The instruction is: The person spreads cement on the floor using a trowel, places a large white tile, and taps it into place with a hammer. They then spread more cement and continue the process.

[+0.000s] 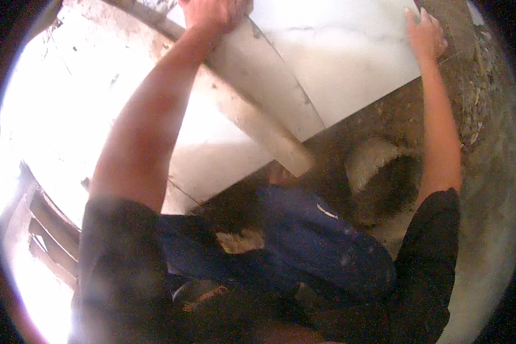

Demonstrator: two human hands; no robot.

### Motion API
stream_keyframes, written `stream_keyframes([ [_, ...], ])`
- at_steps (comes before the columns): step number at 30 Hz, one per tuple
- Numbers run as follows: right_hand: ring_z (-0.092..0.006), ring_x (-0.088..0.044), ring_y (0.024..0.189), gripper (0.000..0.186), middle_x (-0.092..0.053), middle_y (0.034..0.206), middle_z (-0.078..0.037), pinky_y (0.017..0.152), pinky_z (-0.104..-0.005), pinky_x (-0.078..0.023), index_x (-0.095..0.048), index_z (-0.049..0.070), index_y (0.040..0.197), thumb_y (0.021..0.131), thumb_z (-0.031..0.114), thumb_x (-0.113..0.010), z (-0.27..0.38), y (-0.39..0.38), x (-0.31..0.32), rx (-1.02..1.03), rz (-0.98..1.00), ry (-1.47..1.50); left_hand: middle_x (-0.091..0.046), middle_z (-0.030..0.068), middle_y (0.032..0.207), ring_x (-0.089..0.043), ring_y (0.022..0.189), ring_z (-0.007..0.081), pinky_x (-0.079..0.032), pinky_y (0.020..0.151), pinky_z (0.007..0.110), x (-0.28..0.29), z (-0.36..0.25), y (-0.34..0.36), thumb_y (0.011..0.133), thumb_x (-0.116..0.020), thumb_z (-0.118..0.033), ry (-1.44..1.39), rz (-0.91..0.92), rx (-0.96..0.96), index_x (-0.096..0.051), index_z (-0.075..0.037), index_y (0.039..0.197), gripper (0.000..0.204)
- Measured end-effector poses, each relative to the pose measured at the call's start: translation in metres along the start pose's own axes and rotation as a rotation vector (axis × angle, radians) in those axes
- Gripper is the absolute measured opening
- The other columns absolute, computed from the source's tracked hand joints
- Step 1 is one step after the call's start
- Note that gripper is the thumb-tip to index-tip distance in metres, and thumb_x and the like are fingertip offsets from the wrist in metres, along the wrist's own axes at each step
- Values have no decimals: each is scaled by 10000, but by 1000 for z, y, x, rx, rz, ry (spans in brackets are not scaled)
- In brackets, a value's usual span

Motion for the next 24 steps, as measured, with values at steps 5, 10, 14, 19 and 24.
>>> stream_keyframes([
  [5, -342, -508, 1216, 625, -497, 1313, -275, 991, -434, -402, -428, -19, 1364, 926, 410, -549, 83, 32, 99, 86, -197, 170, -169, 145, 1573, -130, 1456, 321, -79, 1117, 647, -2, 12, 14, 934, -316, -612, 187, 85, 50, -163, -21, 1502, 834],
  [10, -389, -321, 1347, 784, -327, 1439, -299, 1075, -479, -264, -286, -31, 1435, 887, 447, -581, 113, 63, 151, 106, -446, 476, -152, 132, 1579, -96, 1466, 297, -56, 1140, 605, -8, 14, 8, 941, -281, -621, 198, 182, 81, -144, -18, 1505, 836],
  [14, -345, -201, 1432, 832, -208, 1552, -173, 1137, -587, -101, -227, 25, 1483, 915, 594, -443, 162, 52, 108, -6, -434, 672, -146, 161, 1576, -99, 1464, 310, -8, 1143, 583, -11, 15, 6, 928, -293, -639, 174, 175, 101, -177, -22, 1500, 849],
  [19, -352, -286, 1382, 823, -335, 1484, -186, 1077, -634, -190, -391, 18, 1404, 852, 611, -535, 224, 30, 32, 110, 35, 431, -170, 159, 1571, -112, 1461, 320, -15, 1132, 601, -4, 14, 12, 931, -318, -612, 148, 173, 105, -214, 4, 1483, 834],
  [24, -353, -296, 1376, 760, -358, 1469, -184, 1080, -622, -202, -417, 32, 1387, 868, 575, -533, 224, 15, 39, 175, -8, 509, -188, 166, 1566, -140, 1455, 324, -56, 1125, 616, -12, 18, 14, 933, -330, -601, 218, 249, 101, -223, 10, 1480, 827],
])
Point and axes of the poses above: each hand's wrist, its own y-axis towards the middle knuckle, its own x-axis out of the back of the hand, z = x × y, the point moved 4 cm from there along y, towards the middle knuckle
